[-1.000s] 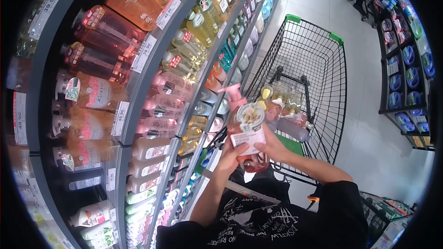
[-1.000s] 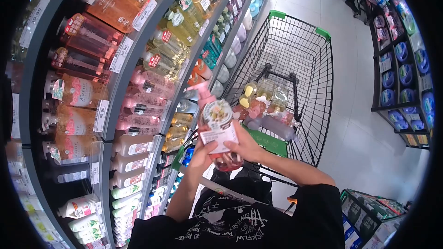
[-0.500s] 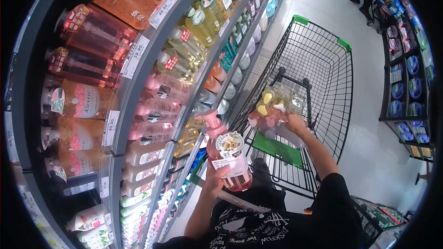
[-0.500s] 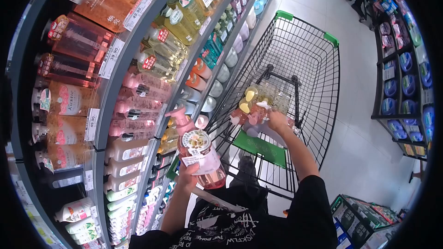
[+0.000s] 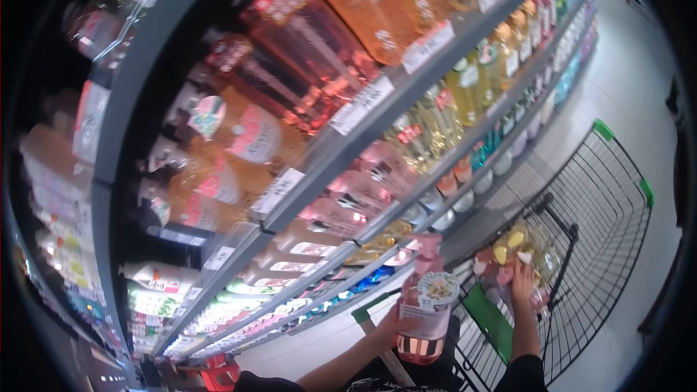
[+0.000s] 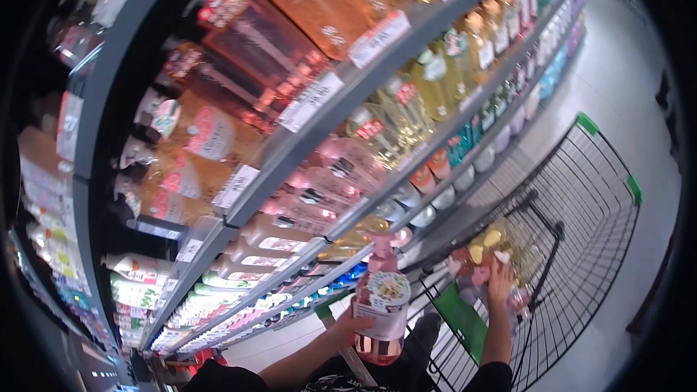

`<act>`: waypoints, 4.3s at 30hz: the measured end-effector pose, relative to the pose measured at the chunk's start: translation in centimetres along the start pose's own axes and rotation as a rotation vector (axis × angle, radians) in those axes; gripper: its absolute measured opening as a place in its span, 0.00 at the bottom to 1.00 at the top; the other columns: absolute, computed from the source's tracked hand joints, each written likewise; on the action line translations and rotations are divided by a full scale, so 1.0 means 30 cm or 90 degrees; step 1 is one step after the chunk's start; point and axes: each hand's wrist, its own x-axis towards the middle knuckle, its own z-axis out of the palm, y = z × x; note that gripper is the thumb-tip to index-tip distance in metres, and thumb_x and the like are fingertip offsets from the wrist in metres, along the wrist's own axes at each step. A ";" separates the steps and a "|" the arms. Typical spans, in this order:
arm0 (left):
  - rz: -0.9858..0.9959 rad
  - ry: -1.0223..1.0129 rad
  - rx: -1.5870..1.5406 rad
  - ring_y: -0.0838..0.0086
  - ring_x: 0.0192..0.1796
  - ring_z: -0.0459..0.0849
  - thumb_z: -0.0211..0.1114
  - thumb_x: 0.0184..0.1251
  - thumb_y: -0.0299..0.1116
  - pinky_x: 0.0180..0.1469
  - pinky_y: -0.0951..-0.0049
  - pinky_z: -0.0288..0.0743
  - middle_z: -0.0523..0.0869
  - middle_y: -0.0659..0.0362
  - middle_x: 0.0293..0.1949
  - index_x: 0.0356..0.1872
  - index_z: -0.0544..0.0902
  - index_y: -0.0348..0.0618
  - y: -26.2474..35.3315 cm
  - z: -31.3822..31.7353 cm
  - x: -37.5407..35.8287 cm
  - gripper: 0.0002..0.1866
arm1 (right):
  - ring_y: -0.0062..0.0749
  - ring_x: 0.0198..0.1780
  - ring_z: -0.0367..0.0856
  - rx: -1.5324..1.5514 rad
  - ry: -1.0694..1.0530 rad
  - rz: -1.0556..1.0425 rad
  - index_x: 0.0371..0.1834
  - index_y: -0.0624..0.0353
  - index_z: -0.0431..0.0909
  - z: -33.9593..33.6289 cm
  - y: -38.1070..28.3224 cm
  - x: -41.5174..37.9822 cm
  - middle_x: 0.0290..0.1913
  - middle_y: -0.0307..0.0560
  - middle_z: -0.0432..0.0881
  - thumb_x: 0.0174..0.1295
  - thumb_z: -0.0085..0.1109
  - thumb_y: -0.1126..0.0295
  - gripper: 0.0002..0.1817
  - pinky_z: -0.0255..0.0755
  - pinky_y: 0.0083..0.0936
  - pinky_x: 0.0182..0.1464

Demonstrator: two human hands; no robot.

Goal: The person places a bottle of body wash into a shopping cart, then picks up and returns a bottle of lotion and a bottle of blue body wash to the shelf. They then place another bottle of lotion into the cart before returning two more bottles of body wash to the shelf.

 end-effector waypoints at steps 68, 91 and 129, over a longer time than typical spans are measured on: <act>0.049 -0.149 0.029 0.58 0.56 0.82 0.60 0.64 0.31 0.61 0.57 0.75 0.81 0.49 0.55 0.61 0.72 0.35 0.075 0.073 0.061 0.24 | 0.36 0.41 0.86 1.376 -0.011 0.356 0.55 0.65 0.71 -1.040 -0.496 -0.414 0.44 0.50 0.83 0.61 0.65 0.67 0.22 0.83 0.35 0.43; 0.033 -0.209 0.128 0.67 0.53 0.84 0.66 0.62 0.28 0.56 0.66 0.78 0.82 0.54 0.54 0.64 0.71 0.41 0.093 0.275 0.236 0.28 | 0.37 0.44 0.84 1.367 -0.055 0.265 0.57 0.67 0.68 -1.127 -0.354 -0.216 0.46 0.51 0.81 0.56 0.67 0.74 0.26 0.82 0.37 0.45; 0.096 -0.201 0.112 0.71 0.55 0.81 0.71 0.55 0.28 0.59 0.69 0.74 0.82 0.58 0.53 0.62 0.73 0.44 0.301 1.099 1.049 0.30 | 0.34 0.46 0.84 1.277 -0.009 0.311 0.58 0.64 0.70 -1.293 0.331 0.756 0.48 0.48 0.82 0.59 0.65 0.65 0.26 0.80 0.31 0.49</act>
